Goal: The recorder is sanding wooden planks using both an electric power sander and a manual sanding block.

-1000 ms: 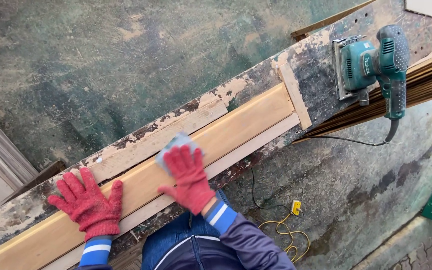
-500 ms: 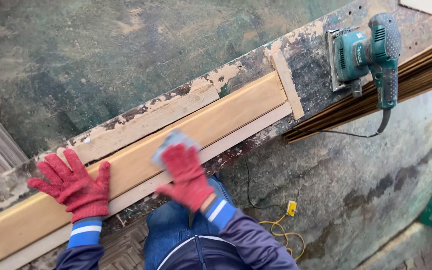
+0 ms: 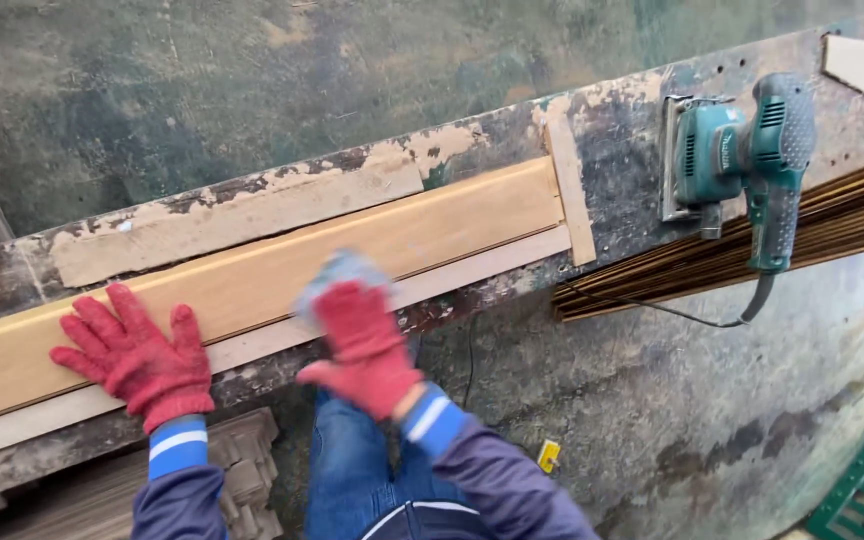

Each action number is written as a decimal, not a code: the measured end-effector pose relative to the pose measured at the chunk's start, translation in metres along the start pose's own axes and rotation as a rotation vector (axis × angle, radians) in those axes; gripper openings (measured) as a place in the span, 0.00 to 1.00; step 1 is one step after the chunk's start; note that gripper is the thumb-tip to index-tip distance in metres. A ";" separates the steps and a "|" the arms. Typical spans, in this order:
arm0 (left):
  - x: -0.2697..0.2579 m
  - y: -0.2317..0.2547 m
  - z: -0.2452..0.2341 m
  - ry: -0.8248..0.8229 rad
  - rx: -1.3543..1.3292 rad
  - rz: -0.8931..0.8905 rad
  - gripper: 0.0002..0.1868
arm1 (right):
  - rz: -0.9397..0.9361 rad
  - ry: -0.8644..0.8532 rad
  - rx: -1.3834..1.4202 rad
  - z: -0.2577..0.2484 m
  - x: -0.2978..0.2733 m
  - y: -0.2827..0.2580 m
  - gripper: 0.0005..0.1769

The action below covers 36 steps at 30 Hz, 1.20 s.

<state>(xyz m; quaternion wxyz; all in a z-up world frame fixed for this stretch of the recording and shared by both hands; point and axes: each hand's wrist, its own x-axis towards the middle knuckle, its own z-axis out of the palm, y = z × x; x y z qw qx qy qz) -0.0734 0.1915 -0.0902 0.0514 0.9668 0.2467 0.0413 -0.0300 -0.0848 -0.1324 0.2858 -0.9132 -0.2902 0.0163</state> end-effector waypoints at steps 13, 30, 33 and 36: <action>0.000 0.002 0.001 0.103 0.005 0.034 0.43 | 0.183 0.075 -0.424 -0.007 0.030 0.157 0.46; 0.002 0.005 0.002 0.063 0.028 -0.041 0.44 | 0.256 0.035 -0.248 0.032 0.061 0.030 0.54; -0.003 0.002 0.006 0.045 0.043 -0.080 0.44 | 0.185 -0.043 -0.220 0.008 0.062 0.031 0.54; -0.003 -0.001 0.010 0.096 0.035 -0.048 0.43 | 0.320 -0.086 -0.347 -0.025 0.051 0.097 0.47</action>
